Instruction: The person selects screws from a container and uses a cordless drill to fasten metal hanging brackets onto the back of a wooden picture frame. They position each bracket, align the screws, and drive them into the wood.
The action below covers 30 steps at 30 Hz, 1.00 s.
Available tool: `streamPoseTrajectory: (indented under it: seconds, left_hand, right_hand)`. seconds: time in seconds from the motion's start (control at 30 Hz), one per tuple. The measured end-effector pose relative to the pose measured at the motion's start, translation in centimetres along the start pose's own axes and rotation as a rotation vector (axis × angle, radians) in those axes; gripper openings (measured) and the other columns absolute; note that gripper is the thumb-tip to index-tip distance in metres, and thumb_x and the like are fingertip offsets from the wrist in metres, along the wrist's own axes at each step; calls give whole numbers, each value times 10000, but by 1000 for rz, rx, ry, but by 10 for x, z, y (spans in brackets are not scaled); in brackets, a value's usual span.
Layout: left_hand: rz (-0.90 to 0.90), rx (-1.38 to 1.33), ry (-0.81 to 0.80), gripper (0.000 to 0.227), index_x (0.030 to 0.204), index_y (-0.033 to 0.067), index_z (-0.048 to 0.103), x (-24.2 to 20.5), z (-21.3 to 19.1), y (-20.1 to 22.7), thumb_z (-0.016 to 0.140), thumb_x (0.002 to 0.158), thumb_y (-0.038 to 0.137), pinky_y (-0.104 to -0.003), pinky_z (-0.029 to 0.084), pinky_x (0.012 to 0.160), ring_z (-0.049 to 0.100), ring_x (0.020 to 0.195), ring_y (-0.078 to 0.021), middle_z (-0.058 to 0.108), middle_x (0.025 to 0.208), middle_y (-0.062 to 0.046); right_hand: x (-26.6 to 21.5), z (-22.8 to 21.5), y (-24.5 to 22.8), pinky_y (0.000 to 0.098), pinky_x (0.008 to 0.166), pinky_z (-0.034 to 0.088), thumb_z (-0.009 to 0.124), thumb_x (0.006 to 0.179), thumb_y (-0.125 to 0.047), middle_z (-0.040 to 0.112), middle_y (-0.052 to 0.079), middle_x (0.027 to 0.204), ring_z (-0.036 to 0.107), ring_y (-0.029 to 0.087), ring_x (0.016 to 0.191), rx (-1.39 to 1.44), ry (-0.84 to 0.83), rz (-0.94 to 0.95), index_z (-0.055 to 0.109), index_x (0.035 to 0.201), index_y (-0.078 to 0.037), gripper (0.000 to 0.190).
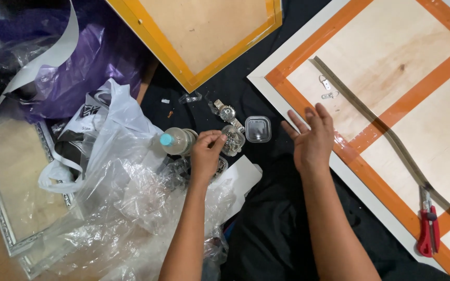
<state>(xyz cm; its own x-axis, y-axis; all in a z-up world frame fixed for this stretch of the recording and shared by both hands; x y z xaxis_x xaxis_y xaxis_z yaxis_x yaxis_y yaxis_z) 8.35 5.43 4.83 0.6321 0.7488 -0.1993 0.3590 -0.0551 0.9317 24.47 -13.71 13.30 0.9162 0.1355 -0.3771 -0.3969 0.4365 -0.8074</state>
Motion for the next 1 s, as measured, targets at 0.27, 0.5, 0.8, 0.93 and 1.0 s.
streamPoseTrajectory:
  seconds: [0.27,0.5,0.8,0.93,1.0]
  left_hand:
    - [364,487,-123,164,1036,105,760,-3,5,13,712,881,81,-390,555,879,616,1113,-285,596,1179,-41]
    - [523,831,-208,94,935,159,768,15,17,2,689,885,165,-423,495,813,550,1072,-290,539,1146,-26]
    - [431,980,-111,98,762,180,742,20,37,-2,767,794,269,-386,407,752,486,987,-242,443,1005,23]
    - [360,961,-137,112,727,130,719,21,41,6,752,790,216,-416,408,779,489,993,-280,451,1023,-13]
    - [313,986,-130,94,765,128,714,24,43,7,759,774,209,-436,403,780,480,1013,-297,441,1042,-33]
  right_hand:
    - [-18,10,50,400,759,650,479,937,4,699,170,1013,721,220,859,-199,-173,89,635,1224,58,331]
    - [-14,17,44,306,677,607,502,918,-12,686,116,909,683,163,769,-239,-98,125,674,1161,44,302]
    - [-14,19,51,295,640,586,557,908,-36,707,138,904,674,174,746,-379,-106,112,719,1117,16,270]
    - [-19,22,47,277,649,567,555,913,-44,698,130,915,651,156,748,-405,-103,119,713,1126,25,273]
    - [-18,23,47,279,636,567,556,908,-40,708,146,910,645,159,730,-405,-92,127,724,1121,24,279]
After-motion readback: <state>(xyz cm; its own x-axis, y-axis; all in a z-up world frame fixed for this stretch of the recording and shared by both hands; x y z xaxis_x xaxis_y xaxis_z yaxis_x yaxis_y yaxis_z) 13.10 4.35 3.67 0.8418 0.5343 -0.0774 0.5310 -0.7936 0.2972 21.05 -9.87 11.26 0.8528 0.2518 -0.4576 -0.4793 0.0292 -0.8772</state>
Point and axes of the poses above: each hand's wrist, its own x-axis towards the middle knuckle, its own z-axis out of the palm, y = z × x, the point moved 2 cm from there along x, towards the middle knuckle
